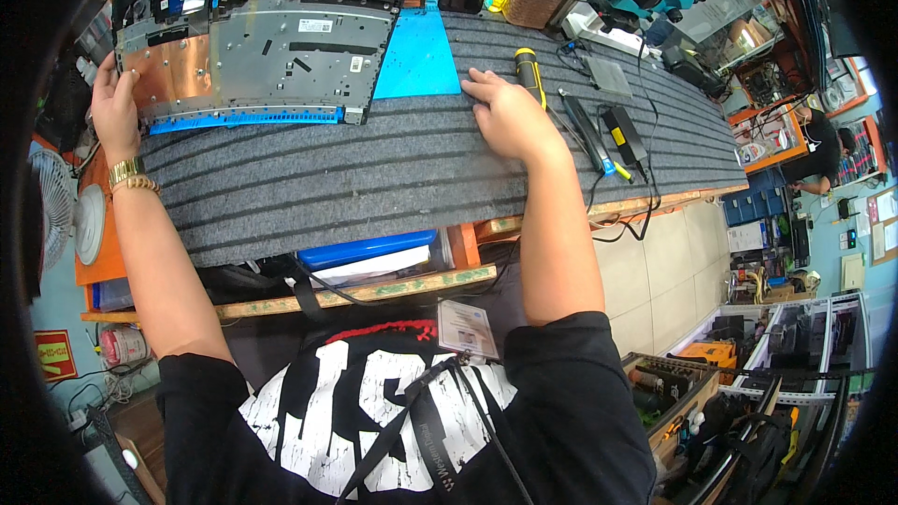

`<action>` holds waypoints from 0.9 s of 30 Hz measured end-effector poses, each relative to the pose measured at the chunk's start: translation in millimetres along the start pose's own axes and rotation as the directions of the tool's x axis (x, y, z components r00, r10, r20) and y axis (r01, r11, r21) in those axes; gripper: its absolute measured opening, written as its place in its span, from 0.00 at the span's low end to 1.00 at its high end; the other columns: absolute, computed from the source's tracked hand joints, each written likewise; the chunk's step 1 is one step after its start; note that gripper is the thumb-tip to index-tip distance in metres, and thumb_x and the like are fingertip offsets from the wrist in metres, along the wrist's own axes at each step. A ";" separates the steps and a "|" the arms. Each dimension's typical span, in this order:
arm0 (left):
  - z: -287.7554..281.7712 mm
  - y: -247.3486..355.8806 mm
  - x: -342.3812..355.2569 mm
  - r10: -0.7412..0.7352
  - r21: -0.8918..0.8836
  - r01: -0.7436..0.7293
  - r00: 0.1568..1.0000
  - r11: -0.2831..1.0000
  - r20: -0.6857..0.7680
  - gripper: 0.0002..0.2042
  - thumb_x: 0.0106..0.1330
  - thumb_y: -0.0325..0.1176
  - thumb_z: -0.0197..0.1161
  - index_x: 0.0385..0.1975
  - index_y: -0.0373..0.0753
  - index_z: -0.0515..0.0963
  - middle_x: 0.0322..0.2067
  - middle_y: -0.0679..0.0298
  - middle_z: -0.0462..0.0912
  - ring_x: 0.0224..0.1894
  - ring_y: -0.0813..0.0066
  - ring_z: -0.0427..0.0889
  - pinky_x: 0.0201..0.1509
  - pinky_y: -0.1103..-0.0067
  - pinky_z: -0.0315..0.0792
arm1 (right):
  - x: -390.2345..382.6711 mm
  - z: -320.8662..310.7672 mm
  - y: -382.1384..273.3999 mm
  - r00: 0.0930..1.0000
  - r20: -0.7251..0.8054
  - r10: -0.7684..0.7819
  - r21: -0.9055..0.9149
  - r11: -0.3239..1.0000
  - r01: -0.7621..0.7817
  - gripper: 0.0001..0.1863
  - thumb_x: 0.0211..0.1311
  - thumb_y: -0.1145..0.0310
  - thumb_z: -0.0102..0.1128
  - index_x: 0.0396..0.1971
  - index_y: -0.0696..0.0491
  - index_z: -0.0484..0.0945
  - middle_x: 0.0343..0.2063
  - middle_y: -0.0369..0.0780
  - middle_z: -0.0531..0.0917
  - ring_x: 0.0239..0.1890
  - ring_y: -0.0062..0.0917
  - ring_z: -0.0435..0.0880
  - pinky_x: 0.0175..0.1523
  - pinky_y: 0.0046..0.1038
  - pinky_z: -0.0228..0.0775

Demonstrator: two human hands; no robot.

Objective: The person works on the internal chassis of a laptop, using a small prying tool to release internal clips and then lifting the upper casing component.

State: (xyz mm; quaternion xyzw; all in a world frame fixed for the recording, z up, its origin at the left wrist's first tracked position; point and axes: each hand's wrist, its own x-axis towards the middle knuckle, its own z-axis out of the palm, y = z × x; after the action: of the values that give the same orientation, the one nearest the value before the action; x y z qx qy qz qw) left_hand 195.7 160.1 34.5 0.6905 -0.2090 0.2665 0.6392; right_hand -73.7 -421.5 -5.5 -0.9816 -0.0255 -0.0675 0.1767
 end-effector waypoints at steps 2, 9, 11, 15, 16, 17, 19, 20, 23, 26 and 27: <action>0.5 0.1 0.5 -0.001 -0.005 0.001 1.000 1.000 0.003 0.25 0.81 0.22 0.66 0.75 0.23 0.75 0.62 0.58 0.92 0.59 0.76 0.88 0.66 0.79 0.79 | -8.5 3.1 -1.3 1.000 -0.001 -0.006 0.025 1.000 0.006 0.27 0.79 0.76 0.66 0.76 0.56 0.85 0.83 0.50 0.78 0.86 0.47 0.75 0.89 0.42 0.67; 2.8 2.2 1.5 -0.014 -0.022 0.014 1.000 1.000 0.003 0.24 0.81 0.22 0.66 0.74 0.24 0.76 0.62 0.58 0.92 0.58 0.77 0.89 0.65 0.79 0.79 | -52.2 11.1 -20.7 0.999 -0.028 0.025 0.083 0.996 -0.023 0.28 0.84 0.69 0.64 0.77 0.63 0.81 0.84 0.54 0.76 0.89 0.48 0.69 0.92 0.43 0.61; 4.2 3.1 1.0 -0.011 -0.024 0.012 1.000 1.000 0.008 0.24 0.81 0.22 0.66 0.74 0.24 0.76 0.62 0.58 0.92 0.58 0.76 0.89 0.64 0.79 0.80 | -63.8 10.7 -27.5 0.999 -0.028 0.028 0.083 0.996 -0.025 0.29 0.84 0.68 0.65 0.79 0.63 0.79 0.85 0.54 0.75 0.90 0.48 0.68 0.93 0.43 0.60; 6.4 5.7 -0.3 -0.032 -0.020 0.032 0.999 0.999 0.022 0.24 0.82 0.23 0.65 0.75 0.25 0.75 0.63 0.56 0.92 0.60 0.74 0.89 0.66 0.78 0.80 | -82.5 13.4 -41.1 0.999 -0.046 0.027 0.049 0.999 -0.025 0.32 0.84 0.65 0.68 0.80 0.63 0.77 0.86 0.55 0.73 0.91 0.51 0.65 0.93 0.46 0.57; 7.0 6.2 -0.5 -0.044 -0.014 0.045 0.999 0.999 0.019 0.24 0.83 0.23 0.65 0.76 0.25 0.74 0.63 0.55 0.91 0.60 0.74 0.89 0.68 0.77 0.79 | -86.0 14.1 -43.0 0.998 -0.054 0.022 0.043 0.999 -0.019 0.32 0.84 0.65 0.69 0.80 0.64 0.77 0.85 0.55 0.73 0.91 0.51 0.65 0.93 0.47 0.57; 7.5 6.6 -0.6 -0.044 -0.018 0.044 0.999 0.999 0.025 0.24 0.83 0.23 0.64 0.76 0.25 0.74 0.63 0.56 0.91 0.60 0.73 0.89 0.68 0.77 0.79 | -89.4 15.5 -44.9 0.998 -0.060 0.015 0.038 0.999 -0.013 0.32 0.84 0.64 0.69 0.79 0.64 0.77 0.85 0.56 0.73 0.91 0.52 0.65 0.93 0.48 0.56; 8.8 7.3 -0.5 -0.047 -0.029 0.047 0.999 0.998 0.019 0.24 0.82 0.22 0.64 0.76 0.25 0.75 0.62 0.56 0.92 0.60 0.73 0.89 0.68 0.77 0.79 | -95.4 19.0 -47.9 0.997 -0.081 -0.002 0.026 1.000 0.004 0.33 0.83 0.63 0.70 0.79 0.64 0.77 0.85 0.57 0.73 0.90 0.53 0.65 0.93 0.50 0.56; 9.3 7.6 -0.7 -0.033 -0.034 0.033 0.999 0.999 0.018 0.24 0.82 0.22 0.65 0.75 0.25 0.75 0.62 0.56 0.92 0.58 0.75 0.90 0.65 0.78 0.80 | -97.7 21.5 -49.3 0.995 -0.097 -0.013 0.019 1.000 0.015 0.33 0.83 0.63 0.71 0.79 0.65 0.77 0.85 0.57 0.73 0.90 0.54 0.66 0.93 0.51 0.55; 10.8 9.0 -1.5 -0.017 -0.033 0.017 1.000 0.999 0.012 0.23 0.81 0.22 0.65 0.74 0.24 0.76 0.61 0.57 0.93 0.55 0.76 0.90 0.59 0.80 0.82 | -103.5 27.2 -52.6 0.988 -0.152 -0.035 0.032 0.999 0.041 0.33 0.83 0.62 0.72 0.78 0.65 0.78 0.83 0.57 0.75 0.89 0.54 0.68 0.93 0.52 0.55; 14.1 11.4 -3.2 -0.032 -0.035 0.032 0.999 0.999 0.003 0.23 0.81 0.22 0.66 0.73 0.23 0.76 0.61 0.57 0.93 0.56 0.76 0.90 0.60 0.79 0.82 | -106.9 29.4 -55.8 0.979 -0.206 -0.015 0.070 0.997 0.030 0.32 0.81 0.61 0.74 0.75 0.64 0.82 0.81 0.56 0.79 0.88 0.52 0.70 0.93 0.51 0.57; 16.0 12.8 -3.2 -0.018 -0.037 0.018 1.000 0.999 -0.003 0.24 0.81 0.23 0.67 0.73 0.23 0.76 0.61 0.56 0.93 0.56 0.75 0.90 0.60 0.78 0.83 | -107.5 29.9 -57.0 0.976 -0.218 0.006 0.087 0.996 0.013 0.31 0.80 0.61 0.75 0.74 0.64 0.83 0.80 0.55 0.80 0.87 0.52 0.72 0.93 0.50 0.57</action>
State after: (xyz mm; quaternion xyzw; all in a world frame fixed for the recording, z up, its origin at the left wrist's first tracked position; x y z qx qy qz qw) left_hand 186.8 142.8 41.7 0.6801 -0.2066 0.2578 0.6545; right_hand -180.6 -360.4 -28.9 -0.9595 -0.0106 -0.1738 0.2215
